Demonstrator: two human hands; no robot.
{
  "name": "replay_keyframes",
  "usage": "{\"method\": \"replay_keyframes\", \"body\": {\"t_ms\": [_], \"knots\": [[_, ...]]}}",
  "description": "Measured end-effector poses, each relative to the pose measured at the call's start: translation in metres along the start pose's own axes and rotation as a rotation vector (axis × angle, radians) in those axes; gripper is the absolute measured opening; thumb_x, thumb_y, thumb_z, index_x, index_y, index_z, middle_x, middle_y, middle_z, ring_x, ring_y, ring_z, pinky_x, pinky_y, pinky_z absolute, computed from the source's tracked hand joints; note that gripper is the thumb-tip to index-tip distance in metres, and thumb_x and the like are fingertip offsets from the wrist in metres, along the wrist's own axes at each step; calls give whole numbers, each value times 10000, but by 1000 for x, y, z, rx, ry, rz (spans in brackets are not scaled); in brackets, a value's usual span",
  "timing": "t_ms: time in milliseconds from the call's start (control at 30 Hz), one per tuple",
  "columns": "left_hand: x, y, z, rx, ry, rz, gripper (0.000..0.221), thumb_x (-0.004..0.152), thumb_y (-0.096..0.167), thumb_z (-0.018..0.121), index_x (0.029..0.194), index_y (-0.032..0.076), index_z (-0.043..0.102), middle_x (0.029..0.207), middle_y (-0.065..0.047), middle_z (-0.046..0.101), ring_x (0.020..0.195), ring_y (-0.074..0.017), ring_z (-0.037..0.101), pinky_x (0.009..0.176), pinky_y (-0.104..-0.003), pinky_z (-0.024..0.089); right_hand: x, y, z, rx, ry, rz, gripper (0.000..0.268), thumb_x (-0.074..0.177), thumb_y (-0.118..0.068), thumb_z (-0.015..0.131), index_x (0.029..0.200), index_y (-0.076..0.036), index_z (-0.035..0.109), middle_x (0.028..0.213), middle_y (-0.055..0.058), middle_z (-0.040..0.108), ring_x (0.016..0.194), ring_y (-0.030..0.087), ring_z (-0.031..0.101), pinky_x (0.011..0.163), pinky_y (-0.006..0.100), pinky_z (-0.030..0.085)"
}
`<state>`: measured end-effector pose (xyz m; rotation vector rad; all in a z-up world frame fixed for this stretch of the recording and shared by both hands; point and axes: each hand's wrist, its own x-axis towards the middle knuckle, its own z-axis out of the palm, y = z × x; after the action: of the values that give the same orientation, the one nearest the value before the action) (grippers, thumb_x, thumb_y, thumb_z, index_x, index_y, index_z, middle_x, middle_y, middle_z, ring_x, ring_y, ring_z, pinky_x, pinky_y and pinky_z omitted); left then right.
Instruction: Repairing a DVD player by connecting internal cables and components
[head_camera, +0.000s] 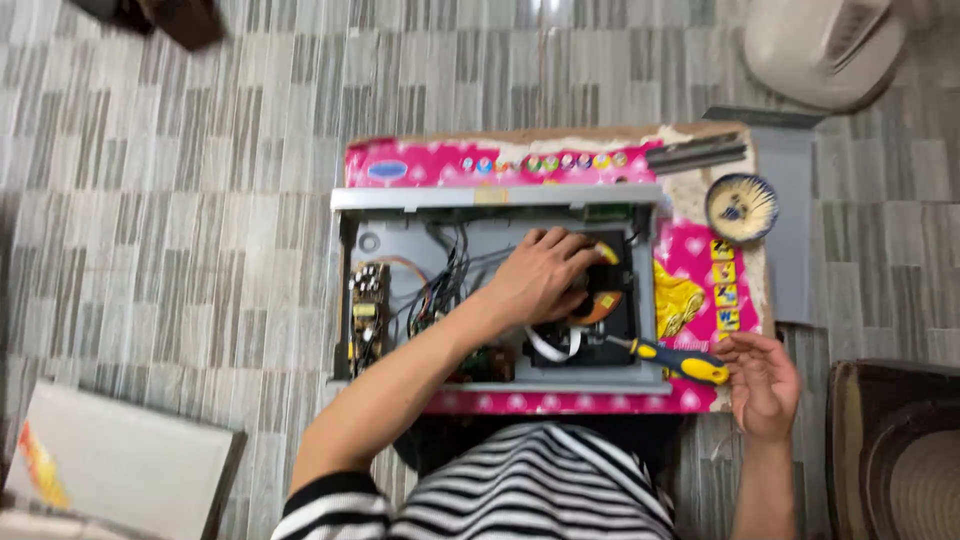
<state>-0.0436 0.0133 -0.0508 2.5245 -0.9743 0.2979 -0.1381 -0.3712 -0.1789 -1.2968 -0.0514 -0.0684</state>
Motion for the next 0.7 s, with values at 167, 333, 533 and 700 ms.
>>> {"method": "replay_keyframes", "body": {"t_ms": [167, 333, 533, 700], "knots": [[1, 5, -4, -25, -13, -29, 559, 744, 265, 761, 1275, 157, 623, 1313, -75, 617, 1139, -298, 580, 934, -409, 433, 3, -28, 10, 866, 28, 0, 433, 947, -564, 770, 1224, -233, 782, 809, 32, 582, 753, 116, 429, 693, 249, 356], [7, 6, -7, -25, -50, -10, 592, 739, 243, 772, 1299, 141, 609, 1340, -84, 606, 1134, -307, 567, 914, -421, 433, 4, -29, -24, 363, 54, -89, 355, 1110, -419, 556, 1051, -120, 738, 596, -3, 472, 569, 98, 383, 601, 258, 347], [9, 3, -6, 5, -135, -42, 585, 801, 294, 755, 1340, 131, 595, 1313, -80, 594, 1193, -288, 549, 955, -414, 427, 0, -29, 7, -960, 378, -71, 205, 1063, -64, 612, 1238, 15, 683, 1026, 207, 630, 958, 354, 576, 872, 431, 451], [14, 3, -10, 11, -184, -59, 596, 856, 325, 746, 1386, 121, 567, 1304, -101, 579, 1264, -291, 525, 1000, -426, 422, -3, 13, -31, -839, 325, 174, 236, 1122, -210, 589, 1265, -43, 675, 941, 155, 662, 907, 252, 599, 898, 428, 483]]}}
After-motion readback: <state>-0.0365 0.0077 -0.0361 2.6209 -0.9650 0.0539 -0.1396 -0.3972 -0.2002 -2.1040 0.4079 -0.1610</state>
